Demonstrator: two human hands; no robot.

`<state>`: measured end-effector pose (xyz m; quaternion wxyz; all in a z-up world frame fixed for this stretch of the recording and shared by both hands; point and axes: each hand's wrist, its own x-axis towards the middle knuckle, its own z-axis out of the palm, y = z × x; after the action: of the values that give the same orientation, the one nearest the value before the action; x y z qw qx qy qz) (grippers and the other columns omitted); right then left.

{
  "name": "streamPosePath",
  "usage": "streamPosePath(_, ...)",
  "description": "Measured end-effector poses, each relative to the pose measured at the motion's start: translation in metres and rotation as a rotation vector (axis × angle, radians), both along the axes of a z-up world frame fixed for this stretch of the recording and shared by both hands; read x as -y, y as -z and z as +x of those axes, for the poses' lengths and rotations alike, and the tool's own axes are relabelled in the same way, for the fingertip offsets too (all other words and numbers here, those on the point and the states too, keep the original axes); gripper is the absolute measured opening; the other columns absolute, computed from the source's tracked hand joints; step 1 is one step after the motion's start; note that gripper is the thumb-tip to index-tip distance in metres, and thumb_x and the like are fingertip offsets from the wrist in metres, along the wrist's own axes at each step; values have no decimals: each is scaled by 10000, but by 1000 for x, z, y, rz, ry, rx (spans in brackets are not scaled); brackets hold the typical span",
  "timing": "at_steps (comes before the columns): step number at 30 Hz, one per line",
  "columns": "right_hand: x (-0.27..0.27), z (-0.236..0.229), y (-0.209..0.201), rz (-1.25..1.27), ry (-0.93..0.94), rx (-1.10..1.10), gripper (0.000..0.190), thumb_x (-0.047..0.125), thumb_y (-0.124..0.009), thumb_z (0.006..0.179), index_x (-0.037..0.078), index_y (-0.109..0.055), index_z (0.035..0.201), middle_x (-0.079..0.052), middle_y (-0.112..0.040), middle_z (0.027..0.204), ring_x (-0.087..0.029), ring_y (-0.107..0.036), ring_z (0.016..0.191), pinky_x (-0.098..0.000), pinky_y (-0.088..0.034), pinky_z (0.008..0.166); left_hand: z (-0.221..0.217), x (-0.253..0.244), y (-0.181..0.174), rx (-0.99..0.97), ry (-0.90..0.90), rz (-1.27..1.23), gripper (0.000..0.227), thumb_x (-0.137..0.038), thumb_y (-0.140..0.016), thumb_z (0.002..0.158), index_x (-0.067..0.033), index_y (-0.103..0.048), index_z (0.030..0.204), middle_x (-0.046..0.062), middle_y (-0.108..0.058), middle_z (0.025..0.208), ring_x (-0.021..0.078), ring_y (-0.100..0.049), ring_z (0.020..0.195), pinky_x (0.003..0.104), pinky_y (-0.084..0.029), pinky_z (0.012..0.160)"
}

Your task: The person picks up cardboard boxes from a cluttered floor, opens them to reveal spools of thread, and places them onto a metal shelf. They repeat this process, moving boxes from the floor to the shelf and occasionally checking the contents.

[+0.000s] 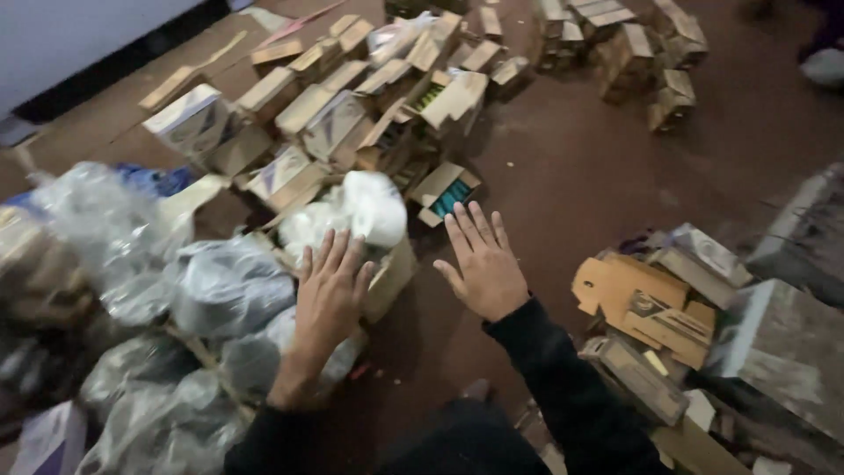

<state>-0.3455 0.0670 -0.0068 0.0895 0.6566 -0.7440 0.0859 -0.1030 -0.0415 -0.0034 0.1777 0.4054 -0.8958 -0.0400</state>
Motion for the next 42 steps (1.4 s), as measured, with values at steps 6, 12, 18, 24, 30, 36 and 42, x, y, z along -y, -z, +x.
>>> streamPosePath(6, 1, -105, -11, -21, 113, 74, 712, 579, -422, 1066, 80, -430, 1574, -152, -361, 1673, -333, -265, 1577, -546, -181, 1282, -121, 26, -11, 23, 142, 73, 558, -424, -428, 1092, -175, -478, 1589, 141, -436, 1644, 327, -312, 1567, 596, -205, 1263)
streamPosePath(12, -3, -188, -16, 18, 213, 139, 712, 550, -462, 1056, 70, -414, 1579, -168, -314, 1691, -359, -224, 1588, -574, -154, 1279, -230, 42, -23, -33, 234, 108, 516, -364, -444, 1116, -123, -510, 1567, 150, -485, 1607, 336, -359, 1538, 584, -205, 1254)
streamPosePath(18, 9, -259, -13, 65, 340, 138, 734, 562, -456, 1051, 67, -394, 1591, -162, -326, 1685, -342, -231, 1587, -560, -145, 1286, -328, 94, 27, 10, 363, -10, 496, -361, -489, 1060, -189, -541, 1522, 84, -480, 1626, 281, -361, 1556, 578, -251, 1269)
streamPosePath(24, 56, -349, -12, 56, 432, 123, 755, 571, -467, 1045, 65, -381, 1599, -161, -360, 1668, -336, -265, 1576, -552, -173, 1281, -434, 156, 37, -42, 433, -23, 487, -369, -479, 1063, -205, -563, 1514, 64, -508, 1609, 268, -391, 1539, 574, -235, 1269)
streamPosePath(30, 128, -446, -21, 45, 528, 154, 743, 544, -482, 1051, 69, -361, 1610, -152, -333, 1683, -327, -260, 1577, -552, -158, 1292, -541, 234, 11, -47, 520, 58, 468, -337, -480, 1093, -163, -534, 1524, 105, -493, 1610, 298, -384, 1535, 590, -250, 1252)
streamPosePath(36, 176, -532, -32, 60, 619, 174, 726, 559, -425, 1075, 89, -344, 1623, -134, -289, 1701, -300, -211, 1592, -515, -103, 1312, -650, 293, 0, -22, 615, 38, 462, -375, -458, 1106, -156, -541, 1504, 104, -492, 1608, 291, -371, 1544, 581, -245, 1264)
streamPosePath(42, 223, -631, -15, 96, 630, 228, 741, 562, -456, 1066, 81, -342, 1617, -141, -294, 1695, -314, -217, 1587, -526, -140, 1308, -758, 335, 18, -12, 652, 42, 473, -406, -478, 1096, -161, -569, 1490, 108, -528, 1580, 286, -402, 1529, 578, -249, 1261)
